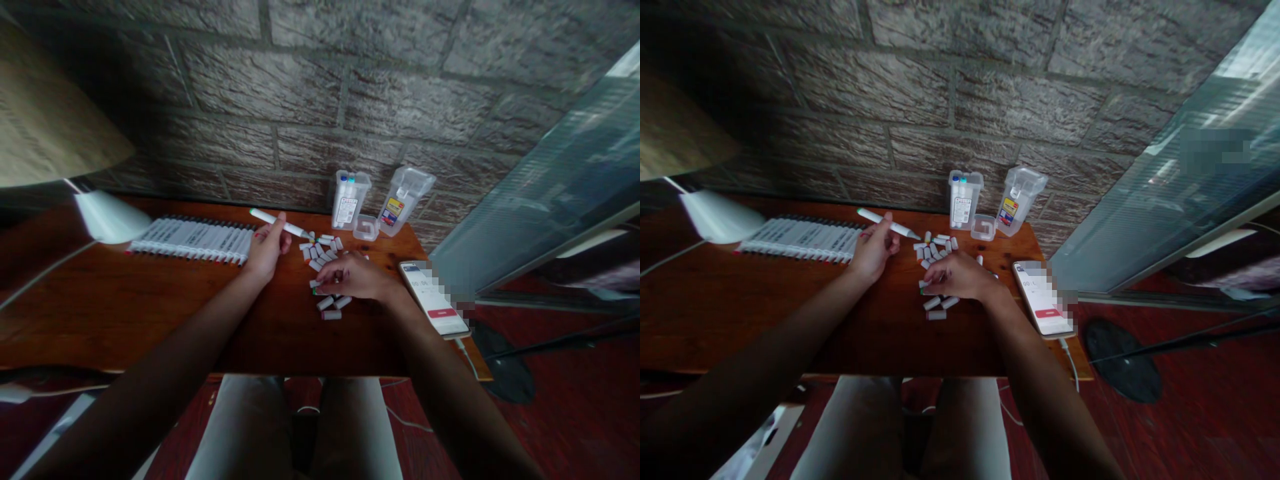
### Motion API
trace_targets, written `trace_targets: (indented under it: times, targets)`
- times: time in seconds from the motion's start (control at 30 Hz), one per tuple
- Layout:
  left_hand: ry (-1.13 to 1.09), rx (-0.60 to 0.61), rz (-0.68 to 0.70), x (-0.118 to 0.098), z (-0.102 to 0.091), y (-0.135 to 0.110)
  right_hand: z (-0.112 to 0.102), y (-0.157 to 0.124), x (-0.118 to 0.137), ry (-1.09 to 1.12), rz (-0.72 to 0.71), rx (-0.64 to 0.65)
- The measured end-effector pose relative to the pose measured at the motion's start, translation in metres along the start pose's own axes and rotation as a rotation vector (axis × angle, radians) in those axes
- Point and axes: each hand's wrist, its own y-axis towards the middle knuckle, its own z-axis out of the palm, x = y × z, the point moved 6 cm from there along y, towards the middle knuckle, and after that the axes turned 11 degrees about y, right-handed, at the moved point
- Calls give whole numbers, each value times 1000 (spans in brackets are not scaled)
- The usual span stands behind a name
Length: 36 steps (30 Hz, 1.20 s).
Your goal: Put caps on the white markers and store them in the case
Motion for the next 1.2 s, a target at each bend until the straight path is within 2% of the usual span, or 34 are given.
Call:
trace_targets:
  times: [0.2, 0.33, 0.57, 0.67, 0.8, 0.93, 1.2]
  targets:
    - [53, 16, 41, -1, 0, 0, 5, -1, -4, 7, 54, 26]
    - [55, 38, 36, 1, 2, 0, 3, -1, -3, 63, 2, -8]
    - [-3, 84, 39, 2, 3, 0, -31, -6, 10, 406, -89, -382]
    - [-26, 82, 21, 4, 1, 0, -44, -8, 6, 452, -103, -562]
    - [-39, 76, 1, 6, 0, 1, -48, -7, -5, 579, -93, -687]
    - [-63, 65, -13, 6, -2, 2, -44, -5, -11, 652, -47, -715]
    - [-97, 83, -38, 0, 1, -1, -41, -3, -17, 597, 6, -720]
